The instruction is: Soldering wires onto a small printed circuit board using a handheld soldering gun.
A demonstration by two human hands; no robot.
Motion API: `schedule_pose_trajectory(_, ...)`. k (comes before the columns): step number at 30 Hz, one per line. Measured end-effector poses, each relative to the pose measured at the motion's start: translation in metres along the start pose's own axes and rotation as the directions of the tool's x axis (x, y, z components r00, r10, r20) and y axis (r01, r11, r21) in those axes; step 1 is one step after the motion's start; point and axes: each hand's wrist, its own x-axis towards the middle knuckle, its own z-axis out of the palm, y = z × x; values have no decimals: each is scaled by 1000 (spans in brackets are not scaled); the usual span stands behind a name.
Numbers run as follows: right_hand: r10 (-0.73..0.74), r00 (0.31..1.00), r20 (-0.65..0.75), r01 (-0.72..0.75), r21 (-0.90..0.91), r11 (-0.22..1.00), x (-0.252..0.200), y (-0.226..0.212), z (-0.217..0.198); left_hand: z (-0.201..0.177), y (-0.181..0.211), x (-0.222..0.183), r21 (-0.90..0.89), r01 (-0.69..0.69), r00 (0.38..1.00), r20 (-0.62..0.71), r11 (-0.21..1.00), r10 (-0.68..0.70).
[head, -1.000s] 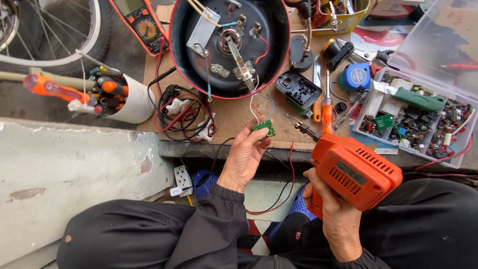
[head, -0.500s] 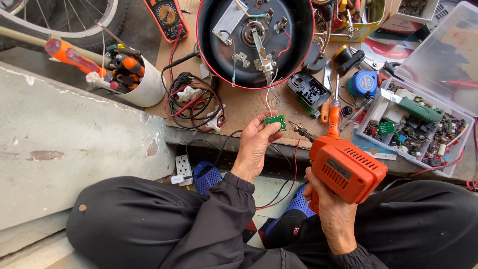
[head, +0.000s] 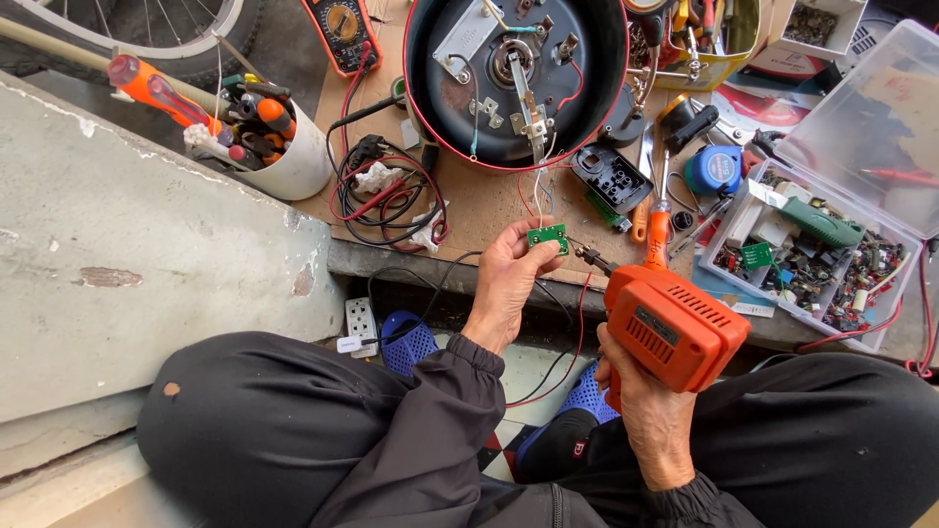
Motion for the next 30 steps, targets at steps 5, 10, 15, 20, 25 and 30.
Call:
schedule_pose_trajectory(5,9,1000,-13,-10,-94,996,0,0,1,1,1,-2,34,2,1000,1,999,-2)
schedule_pose_trajectory(10,69,997,-27,-71,-106,992,-3,-2,2,2,3,-3,67,-8,1000,2,998,8)
schedule_pose_trajectory(15,65,997,-30,-68,-122,990,-2,-1,3,2,2,-4,82,-14,1000,-2,997,14)
schedule_pose_trajectory(20,69,997,-36,-73,-143,987,-2,-3,5,3,2,-4,93,-18,1000,4,996,18)
schedule_pose_trajectory(25,96,994,-49,-102,-127,987,-2,-4,6,3,2,-4,101,-14,1000,0,995,14)
schedule_pose_trajectory(30,95,994,-50,-101,-135,986,-3,-6,7,2,0,-3,90,-19,1000,4,996,19)
